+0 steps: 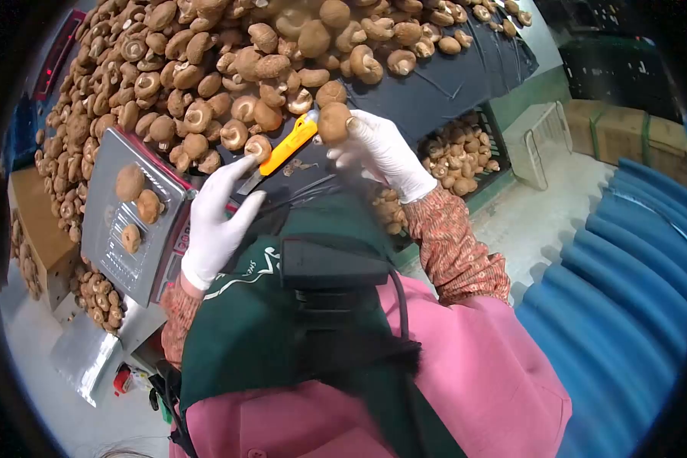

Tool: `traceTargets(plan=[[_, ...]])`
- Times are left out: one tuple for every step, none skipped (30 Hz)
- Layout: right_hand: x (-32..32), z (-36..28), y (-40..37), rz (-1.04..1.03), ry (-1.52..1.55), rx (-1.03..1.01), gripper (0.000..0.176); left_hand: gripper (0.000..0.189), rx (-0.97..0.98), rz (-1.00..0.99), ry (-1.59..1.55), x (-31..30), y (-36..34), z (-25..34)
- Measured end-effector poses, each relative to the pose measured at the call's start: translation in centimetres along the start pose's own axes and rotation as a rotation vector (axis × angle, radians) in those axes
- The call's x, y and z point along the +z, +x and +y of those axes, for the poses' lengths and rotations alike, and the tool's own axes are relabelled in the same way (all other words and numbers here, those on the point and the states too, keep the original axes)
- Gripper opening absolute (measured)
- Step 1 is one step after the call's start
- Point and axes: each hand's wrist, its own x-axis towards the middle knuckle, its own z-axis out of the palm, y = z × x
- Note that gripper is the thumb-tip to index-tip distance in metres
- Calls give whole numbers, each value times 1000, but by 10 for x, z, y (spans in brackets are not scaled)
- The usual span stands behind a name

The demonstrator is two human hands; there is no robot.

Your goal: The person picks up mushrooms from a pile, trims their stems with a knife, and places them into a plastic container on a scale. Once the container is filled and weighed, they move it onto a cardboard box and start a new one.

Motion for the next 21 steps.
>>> traceTargets(plan=[[11,-3,-2,-36,8,-17,58,57,43,11,-1,5,6,2],[28,-6,-3,-74,18,-33,58,60,27,28,-122,9,15,11],[42,-7,-5,-113,29,-49,58,63,10,45,-243,13,25,20],[52,-5,-7,-123,28,-38,51,65,42,17,-258,17,29,20],[58,-5,-7,-100,-138,3,42,67,74,-12,-275,20,31,18],[65,-9,-10,-104,-171,12,38,64,92,-34,-195,21,33,15],[69,-13,-11,-102,-208,20,34,64,60,-17,-216,21,32,13],[64,-10,-5,-21,-258,-68,34,64,31,-1,-239,21,29,11],[54,-4,5,62,-308,-155,33,64,3,15,-264,21,26,10],[49,2,19,264,-550,-317,31,64,-36,27,-301,16,22,8],[42,-1,21,416,-836,-288,42,68,-100,46,-335,13,20,11],[33,7,32,491,-1093,-475,47,69,-136,57,-320,13,18,9],[21,18,47,558,-1349,-668,52,69,-172,73,-304,14,17,6],[15,24,58,514,-1387,-639,59,68,-169,76,-281,14,16,5],[14,29,66,545,-1475,-605,56,68,-225,70,-354,15,15,7],[6,35,72,532,-1416,-647,55,67,-280,66,-426,15,14,11],[-3,39,76,516,-1355,-693,53,67,-334,65,-495,13,14,13],[-4,34,76,542,-1341,-646,51,66,-232,49,-366,6,17,14],[9,23,64,525,-996,-458,48,66,-237,60,-376,3,15,15],[8,18,62,435,-545,-350,47,66,-241,71,-388,1,13,15],[3,12,60,336,-101,-235,46,66,-242,82,-404,0,11,14]])
